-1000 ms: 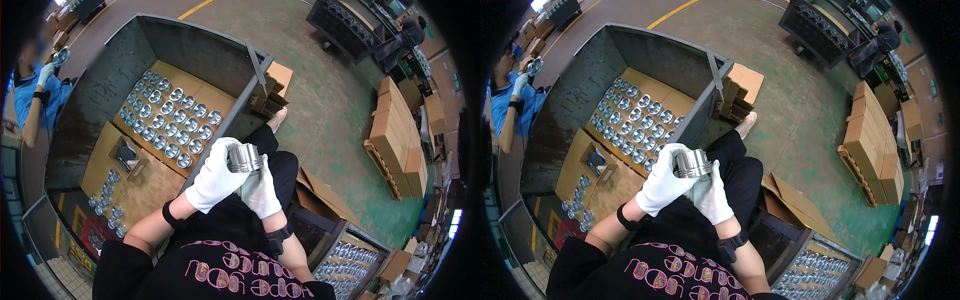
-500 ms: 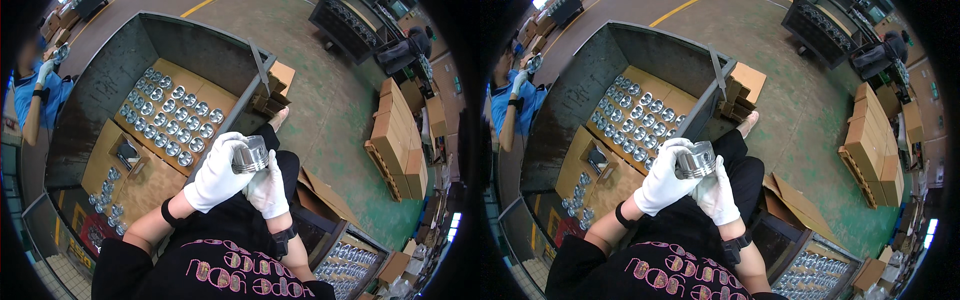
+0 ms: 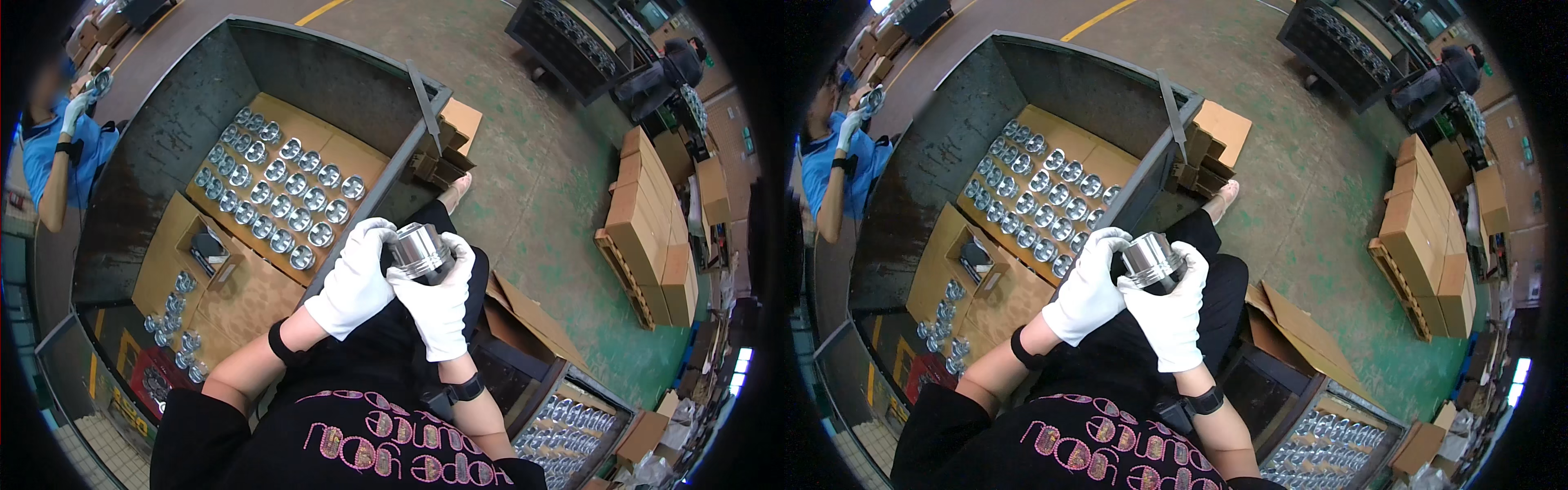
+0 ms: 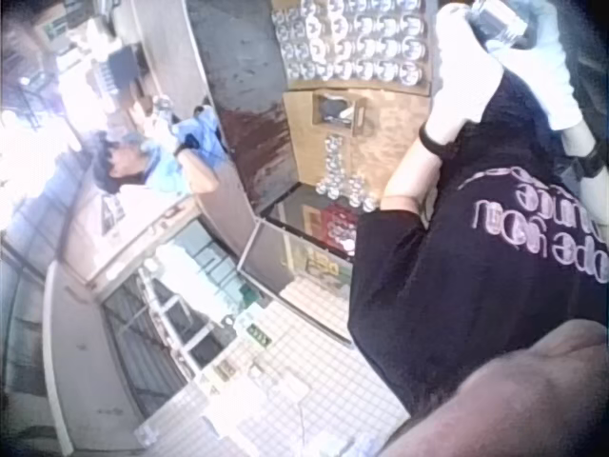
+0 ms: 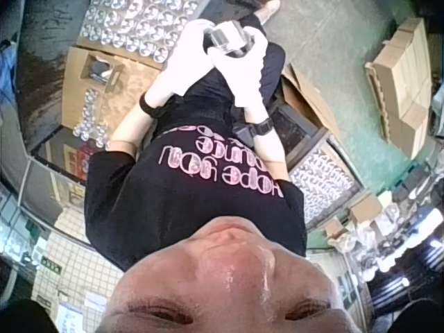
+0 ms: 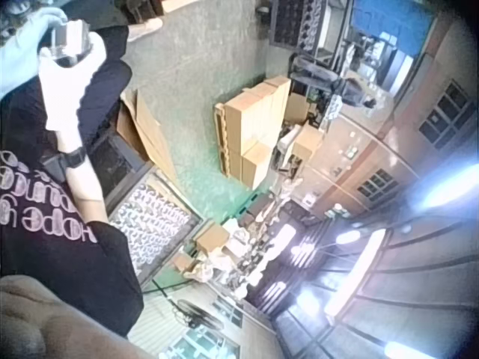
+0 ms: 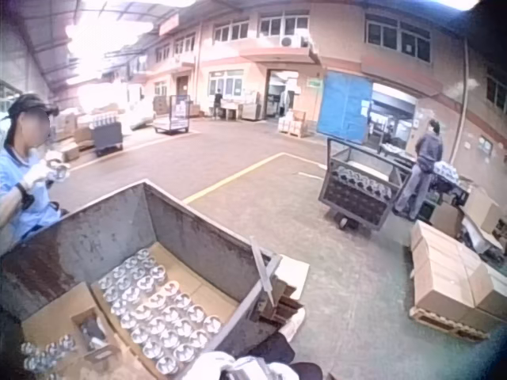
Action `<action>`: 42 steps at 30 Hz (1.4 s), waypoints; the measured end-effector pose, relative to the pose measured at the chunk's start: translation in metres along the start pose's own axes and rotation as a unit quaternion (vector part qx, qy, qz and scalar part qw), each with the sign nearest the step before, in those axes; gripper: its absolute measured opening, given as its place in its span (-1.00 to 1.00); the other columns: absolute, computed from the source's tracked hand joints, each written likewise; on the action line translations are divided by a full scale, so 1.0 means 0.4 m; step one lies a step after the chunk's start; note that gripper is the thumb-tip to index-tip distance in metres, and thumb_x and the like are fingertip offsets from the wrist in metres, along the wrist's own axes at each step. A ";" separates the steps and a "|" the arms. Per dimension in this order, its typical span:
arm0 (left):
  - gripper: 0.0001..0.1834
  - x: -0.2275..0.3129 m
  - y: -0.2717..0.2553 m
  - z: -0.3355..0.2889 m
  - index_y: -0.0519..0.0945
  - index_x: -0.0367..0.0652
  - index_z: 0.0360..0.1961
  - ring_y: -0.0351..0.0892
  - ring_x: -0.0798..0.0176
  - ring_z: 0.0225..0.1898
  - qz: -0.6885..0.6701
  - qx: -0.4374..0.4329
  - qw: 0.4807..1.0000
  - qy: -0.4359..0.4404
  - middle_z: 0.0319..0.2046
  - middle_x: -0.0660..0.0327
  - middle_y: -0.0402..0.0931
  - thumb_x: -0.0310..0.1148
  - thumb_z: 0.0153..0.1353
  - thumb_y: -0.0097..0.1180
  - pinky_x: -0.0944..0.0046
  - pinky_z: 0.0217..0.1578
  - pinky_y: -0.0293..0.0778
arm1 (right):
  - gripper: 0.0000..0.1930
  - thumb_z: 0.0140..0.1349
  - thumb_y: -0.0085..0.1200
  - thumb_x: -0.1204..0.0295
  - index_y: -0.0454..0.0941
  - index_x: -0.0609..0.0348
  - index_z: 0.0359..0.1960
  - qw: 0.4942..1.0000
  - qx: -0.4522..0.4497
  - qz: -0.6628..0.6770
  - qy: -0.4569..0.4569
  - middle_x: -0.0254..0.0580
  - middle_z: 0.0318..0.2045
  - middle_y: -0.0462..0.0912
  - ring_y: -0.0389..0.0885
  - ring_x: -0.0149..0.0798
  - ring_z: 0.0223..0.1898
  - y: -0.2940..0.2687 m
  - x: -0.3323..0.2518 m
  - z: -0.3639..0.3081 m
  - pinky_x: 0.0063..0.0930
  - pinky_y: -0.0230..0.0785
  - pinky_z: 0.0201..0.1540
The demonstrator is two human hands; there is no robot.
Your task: Inspecting metal engine pistons and packing them into a bin with cardboard separators.
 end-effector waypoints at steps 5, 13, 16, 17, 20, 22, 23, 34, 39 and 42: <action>-0.55 0.003 0.008 -0.004 0.44 -0.25 -0.05 0.49 -0.08 -0.01 0.022 -0.002 1.000 0.005 0.00 -0.02 0.41 -0.59 -0.05 0.15 0.14 0.00 0.44 | -0.19 -0.29 0.51 0.40 0.30 0.21 0.06 0.988 0.034 -0.120 -0.091 -0.05 -0.05 0.40 0.48 -0.07 -0.03 -0.010 -0.059 -0.007 -0.31 0.39 0.01; -0.66 -0.033 0.003 -0.001 0.46 -0.29 -0.08 0.50 -0.02 -0.03 -0.014 0.007 1.000 -0.003 -0.05 0.01 0.44 -0.69 0.08 0.03 0.18 0.01 0.42 | -0.22 -0.26 0.55 0.33 0.28 0.21 0.00 0.989 0.076 -0.110 -0.066 -0.08 -0.14 0.38 0.47 -0.18 -0.22 -0.021 -0.030 -0.007 -0.33 0.41 -0.17; -0.75 -0.033 -0.004 0.002 0.46 -0.30 -0.08 0.51 0.00 -0.05 -0.027 0.016 0.999 -0.004 -0.10 0.01 0.47 -0.67 0.19 0.00 0.19 -0.02 0.43 | -0.21 -0.26 0.56 0.32 0.28 0.20 -0.01 0.987 0.084 -0.116 -0.079 -0.10 -0.16 0.38 0.46 -0.23 -0.27 -0.026 -0.046 -0.007 -0.36 0.40 -0.22; -0.77 -0.033 -0.006 0.003 0.46 -0.31 -0.08 0.52 0.00 -0.06 -0.027 0.020 0.999 -0.007 -0.11 0.00 0.47 -0.65 0.22 0.00 0.19 -0.03 0.43 | -0.21 -0.26 0.56 0.32 0.28 0.20 -0.01 0.987 0.084 -0.116 -0.079 -0.10 -0.16 0.38 0.46 -0.23 -0.27 -0.025 -0.044 -0.007 -0.36 0.40 -0.22; -0.79 -0.034 -0.005 0.004 0.47 -0.31 -0.08 0.53 0.01 -0.07 -0.026 0.024 0.999 -0.007 -0.13 0.00 0.48 -0.62 0.25 0.01 0.20 -0.04 0.44 | -0.20 -0.25 0.56 0.33 0.27 0.20 0.00 0.986 0.092 -0.111 -0.082 -0.13 -0.18 0.38 0.45 -0.26 -0.26 -0.026 -0.031 -0.008 -0.37 0.39 -0.22; -0.80 -0.034 -0.005 0.004 0.47 -0.31 -0.09 0.53 0.01 -0.08 -0.025 0.025 0.999 -0.004 -0.13 0.01 0.48 -0.62 0.25 0.01 0.20 -0.05 0.44 | -0.19 -0.25 0.56 0.34 0.26 0.20 0.02 0.982 0.094 -0.119 -0.109 -0.14 -0.20 0.37 0.44 -0.27 -0.27 -0.025 -0.035 -0.009 -0.37 0.38 -0.24; -0.80 -0.037 -0.003 0.003 0.47 -0.31 -0.08 0.52 0.01 -0.07 -0.028 0.021 0.999 -0.010 -0.12 0.00 0.48 -0.59 0.27 0.01 0.19 -0.04 0.43 | -0.19 -0.25 0.56 0.34 0.26 0.20 0.02 0.982 0.095 -0.119 -0.109 -0.14 -0.20 0.37 0.44 -0.27 -0.27 -0.027 -0.037 -0.011 -0.37 0.38 -0.24; -0.52 0.017 -0.015 0.008 0.38 -0.32 0.13 0.46 0.01 0.12 -0.066 -0.014 0.996 -0.057 0.10 -0.03 0.40 -0.30 0.26 0.15 0.15 0.13 0.37 | -0.26 0.11 0.16 0.55 0.05 0.05 0.32 0.818 -0.088 0.534 0.196 -0.15 0.14 0.33 0.43 -0.23 0.15 0.067 0.060 -0.038 -0.32 0.40 0.12; -0.42 0.001 0.014 0.006 0.27 -0.31 0.24 0.24 0.18 0.30 -0.390 -0.064 0.911 -0.120 0.24 0.02 0.25 -0.34 0.25 0.14 0.21 0.25 0.21 | -0.29 -0.07 0.39 0.50 0.26 0.14 0.14 0.997 0.005 0.046 -0.063 -0.10 0.00 0.42 0.49 -0.29 -0.03 -0.007 -0.050 0.004 -0.44 0.41 0.03; -0.48 0.014 0.025 0.012 0.35 -0.34 0.14 0.22 0.24 0.28 -0.358 -0.098 0.919 -0.134 0.24 0.06 0.23 -0.42 0.19 0.21 0.26 0.24 0.18 | -0.28 -0.18 0.39 0.56 0.29 0.15 0.09 0.980 0.058 -0.083 -0.172 0.02 -0.01 0.39 0.47 -0.06 -0.01 -0.024 -0.090 -0.003 -0.29 0.38 0.02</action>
Point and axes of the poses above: each hand's wrist, its own z-axis towards the middle knuckle, its own y-axis out of the palm, x = y × z, the point moved 10 cm from there along z, towards the middle knuckle
